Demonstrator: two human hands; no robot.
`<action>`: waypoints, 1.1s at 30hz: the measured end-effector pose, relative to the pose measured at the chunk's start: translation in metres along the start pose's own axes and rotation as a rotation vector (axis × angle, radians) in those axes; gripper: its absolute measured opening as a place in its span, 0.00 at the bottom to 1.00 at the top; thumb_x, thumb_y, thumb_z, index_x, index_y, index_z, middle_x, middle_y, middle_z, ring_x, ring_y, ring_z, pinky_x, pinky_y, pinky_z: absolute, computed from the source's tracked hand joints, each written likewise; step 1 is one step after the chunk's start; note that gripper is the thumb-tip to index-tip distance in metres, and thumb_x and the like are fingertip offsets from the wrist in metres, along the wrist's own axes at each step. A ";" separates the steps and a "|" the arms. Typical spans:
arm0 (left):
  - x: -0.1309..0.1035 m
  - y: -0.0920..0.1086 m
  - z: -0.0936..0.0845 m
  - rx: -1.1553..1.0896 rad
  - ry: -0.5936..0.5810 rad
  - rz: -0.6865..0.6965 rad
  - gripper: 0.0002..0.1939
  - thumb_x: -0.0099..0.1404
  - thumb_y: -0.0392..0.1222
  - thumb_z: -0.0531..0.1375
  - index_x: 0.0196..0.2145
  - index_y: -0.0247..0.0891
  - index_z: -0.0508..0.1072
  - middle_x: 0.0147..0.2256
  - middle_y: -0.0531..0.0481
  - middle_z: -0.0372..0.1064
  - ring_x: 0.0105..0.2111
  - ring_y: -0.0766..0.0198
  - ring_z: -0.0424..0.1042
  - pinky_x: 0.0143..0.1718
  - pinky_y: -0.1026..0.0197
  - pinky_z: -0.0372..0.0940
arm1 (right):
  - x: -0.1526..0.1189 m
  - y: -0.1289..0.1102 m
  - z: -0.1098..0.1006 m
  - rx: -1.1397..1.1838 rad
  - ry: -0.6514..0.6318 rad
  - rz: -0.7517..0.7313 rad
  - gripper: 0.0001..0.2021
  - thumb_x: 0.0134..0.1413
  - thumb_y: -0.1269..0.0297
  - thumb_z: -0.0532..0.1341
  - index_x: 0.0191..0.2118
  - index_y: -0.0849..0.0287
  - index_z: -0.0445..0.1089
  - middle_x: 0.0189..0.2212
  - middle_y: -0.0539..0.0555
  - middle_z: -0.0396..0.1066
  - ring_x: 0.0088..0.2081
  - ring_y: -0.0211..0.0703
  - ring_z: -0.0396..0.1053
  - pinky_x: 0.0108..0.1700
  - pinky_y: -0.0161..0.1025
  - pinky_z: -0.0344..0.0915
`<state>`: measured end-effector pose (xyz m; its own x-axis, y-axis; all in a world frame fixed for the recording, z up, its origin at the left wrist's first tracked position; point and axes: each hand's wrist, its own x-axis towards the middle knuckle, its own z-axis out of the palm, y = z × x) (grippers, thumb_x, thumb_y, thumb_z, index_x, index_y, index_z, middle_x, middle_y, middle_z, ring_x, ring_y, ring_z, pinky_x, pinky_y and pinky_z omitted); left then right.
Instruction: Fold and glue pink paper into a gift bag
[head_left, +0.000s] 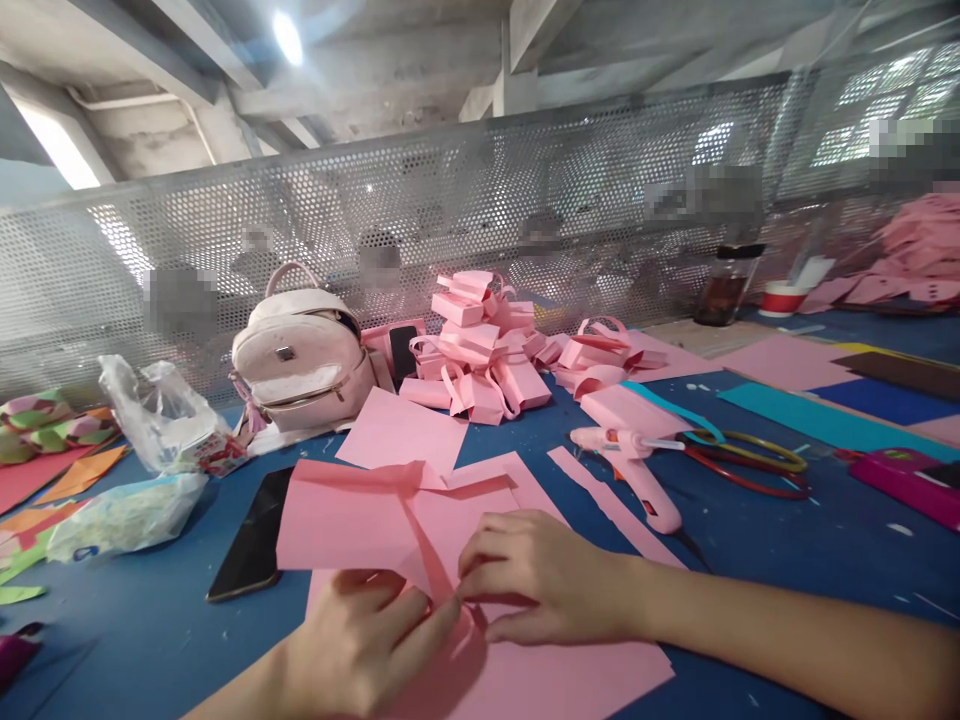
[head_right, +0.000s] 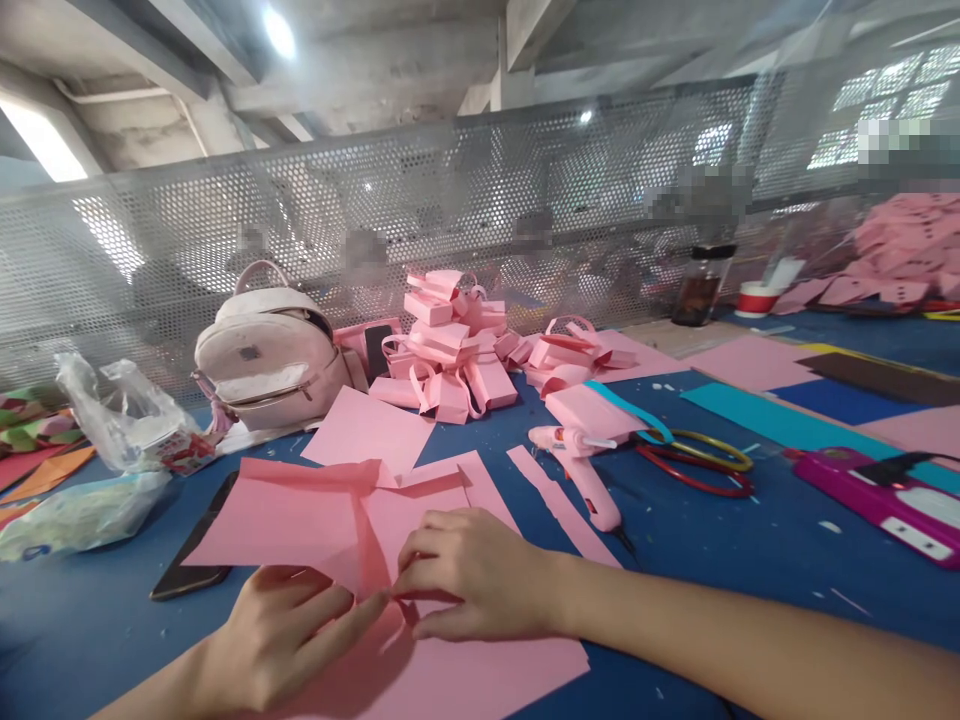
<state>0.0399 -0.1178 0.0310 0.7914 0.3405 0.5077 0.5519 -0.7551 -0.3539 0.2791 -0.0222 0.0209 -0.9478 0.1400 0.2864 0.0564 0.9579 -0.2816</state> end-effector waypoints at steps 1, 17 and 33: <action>-0.001 0.000 0.001 0.005 0.004 0.002 0.17 0.74 0.32 0.44 0.48 0.29 0.71 0.20 0.54 0.68 0.14 0.64 0.64 0.15 0.59 0.54 | 0.000 0.000 -0.001 0.019 0.001 -0.002 0.16 0.62 0.53 0.61 0.49 0.57 0.75 0.45 0.54 0.76 0.44 0.46 0.70 0.42 0.41 0.62; -0.001 0.007 0.010 0.131 -0.005 -0.034 0.18 0.72 0.29 0.43 0.47 0.32 0.71 0.15 0.58 0.63 0.09 0.65 0.60 0.12 0.57 0.44 | 0.003 0.005 0.002 0.300 0.058 0.187 0.05 0.62 0.67 0.63 0.39 0.57 0.78 0.38 0.53 0.76 0.43 0.43 0.72 0.45 0.36 0.66; -0.002 0.020 0.031 0.234 -0.044 -0.049 0.24 0.57 0.33 0.64 0.52 0.31 0.73 0.21 0.57 0.69 0.16 0.71 0.66 0.16 0.62 0.56 | 0.002 0.003 0.003 0.475 0.184 0.461 0.09 0.50 0.78 0.63 0.36 0.59 0.68 0.34 0.49 0.70 0.33 0.37 0.68 0.36 0.33 0.64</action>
<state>0.0577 -0.1161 -0.0010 0.7704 0.4014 0.4953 0.6313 -0.5888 -0.5048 0.2763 -0.0200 0.0179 -0.7889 0.5875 0.1802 0.2574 0.5822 -0.7712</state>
